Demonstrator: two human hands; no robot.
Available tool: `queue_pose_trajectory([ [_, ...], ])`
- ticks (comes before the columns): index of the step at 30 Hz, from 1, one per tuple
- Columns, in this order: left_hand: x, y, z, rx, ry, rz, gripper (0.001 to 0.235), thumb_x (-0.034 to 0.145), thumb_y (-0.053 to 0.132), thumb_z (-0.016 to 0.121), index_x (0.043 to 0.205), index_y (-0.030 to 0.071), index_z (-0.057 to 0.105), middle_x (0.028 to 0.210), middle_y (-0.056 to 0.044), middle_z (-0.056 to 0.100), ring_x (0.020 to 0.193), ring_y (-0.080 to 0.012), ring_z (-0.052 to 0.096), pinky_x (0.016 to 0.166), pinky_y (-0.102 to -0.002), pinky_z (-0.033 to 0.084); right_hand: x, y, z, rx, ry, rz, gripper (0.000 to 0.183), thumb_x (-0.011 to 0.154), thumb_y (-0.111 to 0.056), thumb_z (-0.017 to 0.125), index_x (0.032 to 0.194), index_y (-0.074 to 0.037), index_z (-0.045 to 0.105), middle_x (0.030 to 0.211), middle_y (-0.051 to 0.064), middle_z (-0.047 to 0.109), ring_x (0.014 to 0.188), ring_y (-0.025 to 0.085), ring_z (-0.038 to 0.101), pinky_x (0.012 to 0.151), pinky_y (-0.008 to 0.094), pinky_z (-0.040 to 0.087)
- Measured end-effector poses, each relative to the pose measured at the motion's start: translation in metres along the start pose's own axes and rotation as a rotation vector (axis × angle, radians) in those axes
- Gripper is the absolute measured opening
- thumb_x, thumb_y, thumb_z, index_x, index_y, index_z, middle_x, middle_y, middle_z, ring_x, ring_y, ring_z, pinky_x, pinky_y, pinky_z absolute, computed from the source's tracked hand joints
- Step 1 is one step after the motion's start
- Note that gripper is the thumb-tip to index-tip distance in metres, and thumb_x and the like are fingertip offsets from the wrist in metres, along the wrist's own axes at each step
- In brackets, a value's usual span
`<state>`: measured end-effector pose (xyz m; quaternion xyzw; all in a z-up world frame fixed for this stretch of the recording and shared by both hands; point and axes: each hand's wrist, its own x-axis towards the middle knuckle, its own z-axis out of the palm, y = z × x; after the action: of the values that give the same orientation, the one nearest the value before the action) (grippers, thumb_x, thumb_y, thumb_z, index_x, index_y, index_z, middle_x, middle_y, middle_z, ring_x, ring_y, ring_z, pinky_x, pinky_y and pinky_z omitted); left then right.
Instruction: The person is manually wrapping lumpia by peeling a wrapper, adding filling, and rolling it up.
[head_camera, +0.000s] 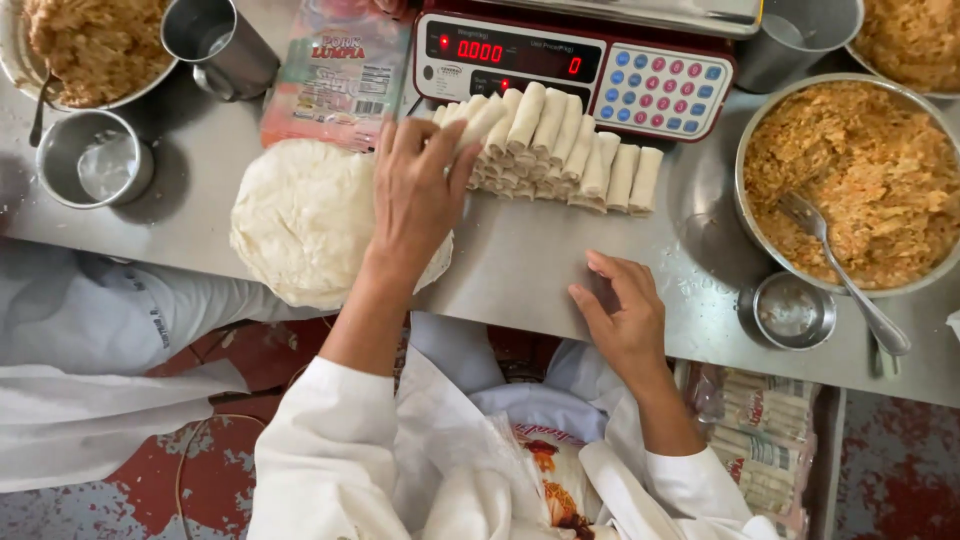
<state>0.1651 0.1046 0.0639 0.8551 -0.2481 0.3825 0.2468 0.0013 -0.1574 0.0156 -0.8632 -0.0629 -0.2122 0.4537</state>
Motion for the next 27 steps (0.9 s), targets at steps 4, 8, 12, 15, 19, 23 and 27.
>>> queue_pose_trajectory([
  [4, 0.027, 0.003, 0.012, 0.164, -0.292, -0.167, 0.025, 0.105, 0.035, 0.07, 0.113, 0.012, 0.069, 0.091, -0.01, 0.068, 0.084, -0.0321, 0.062, 0.079, -0.046, 0.048, -0.005, -0.002, 0.001, -0.135, -0.044, 0.055, 0.036, 0.097, -0.017, 0.08, 0.13, -0.005, 0.075, 0.118, 0.01, 0.073, 0.109, 0.027, 0.067, 0.093, 0.039, 0.058],
  [8, 0.032, 0.006, -0.027, 0.189, -0.415, -0.319, 0.016, 0.105, 0.02, 0.071, 0.118, 0.012, 0.075, 0.111, -0.014, 0.075, 0.097, -0.0339, 0.06, 0.078, -0.048, 0.046, -0.005, -0.002, 0.001, -0.17, -0.034, -0.063, 0.026, 0.1, -0.011, 0.078, 0.124, -0.001, 0.076, 0.119, 0.013, 0.073, 0.109, 0.029, 0.066, 0.099, 0.039, 0.057],
  [12, -0.04, -0.019, -0.05, 0.327, -0.591, -0.281, 0.027, 0.087, 0.024, 0.085, 0.113, 0.02, 0.079, 0.093, -0.012, 0.073, 0.092, -0.0384, 0.07, 0.077, -0.049, 0.056, -0.003, 0.004, 0.003, -0.17, -0.008, -0.153, 0.023, 0.098, -0.011, 0.083, 0.119, -0.003, 0.079, 0.109, 0.011, 0.07, 0.103, 0.031, 0.07, 0.086, 0.041, 0.06],
  [15, -0.082, -0.036, -0.063, 0.417, -0.922, -0.254, 0.033, 0.078, 0.029, 0.091, 0.108, 0.021, 0.082, 0.107, -0.007, 0.075, 0.11, -0.0317, 0.063, 0.089, -0.045, 0.05, -0.004, 0.0, 0.002, -0.182, -0.042, -0.166, 0.02, 0.101, -0.014, 0.081, 0.117, -0.003, 0.08, 0.111, 0.01, 0.071, 0.105, 0.03, 0.069, 0.088, 0.042, 0.059],
  [19, -0.066, -0.053, -0.097, 0.093, -0.611, -0.244, 0.005, 0.095, 0.02, 0.081, 0.1, 0.018, 0.08, 0.095, -0.006, 0.073, 0.1, -0.0291, 0.066, 0.084, -0.039, 0.054, -0.005, 0.001, 0.005, -0.211, -0.025, -0.17, 0.016, 0.101, -0.015, 0.081, 0.116, -0.007, 0.081, 0.111, 0.008, 0.071, 0.106, 0.029, 0.068, 0.092, 0.041, 0.056],
  [23, -0.076, -0.088, -0.11, -0.671, 0.053, -0.832, 0.012, 0.118, 0.027, 0.059, 0.122, 0.016, 0.064, 0.106, -0.009, 0.074, 0.102, -0.0172, 0.067, 0.098, -0.039, 0.058, -0.005, -0.003, 0.007, -0.187, -0.016, -0.146, 0.014, 0.1, -0.01, 0.083, 0.113, -0.006, 0.081, 0.11, 0.008, 0.071, 0.107, 0.029, 0.068, 0.094, 0.041, 0.055],
  [27, -0.028, -0.032, -0.11, -1.284, 0.342, -1.065, 0.022, 0.111, 0.041, 0.055, 0.115, 0.021, 0.063, 0.102, -0.014, 0.081, 0.094, -0.0282, 0.082, 0.084, -0.04, 0.067, -0.002, 0.0, 0.009, -0.192, -0.025, -0.154, 0.016, 0.1, -0.013, 0.083, 0.114, -0.005, 0.081, 0.111, 0.009, 0.071, 0.109, 0.028, 0.069, 0.096, 0.04, 0.055],
])
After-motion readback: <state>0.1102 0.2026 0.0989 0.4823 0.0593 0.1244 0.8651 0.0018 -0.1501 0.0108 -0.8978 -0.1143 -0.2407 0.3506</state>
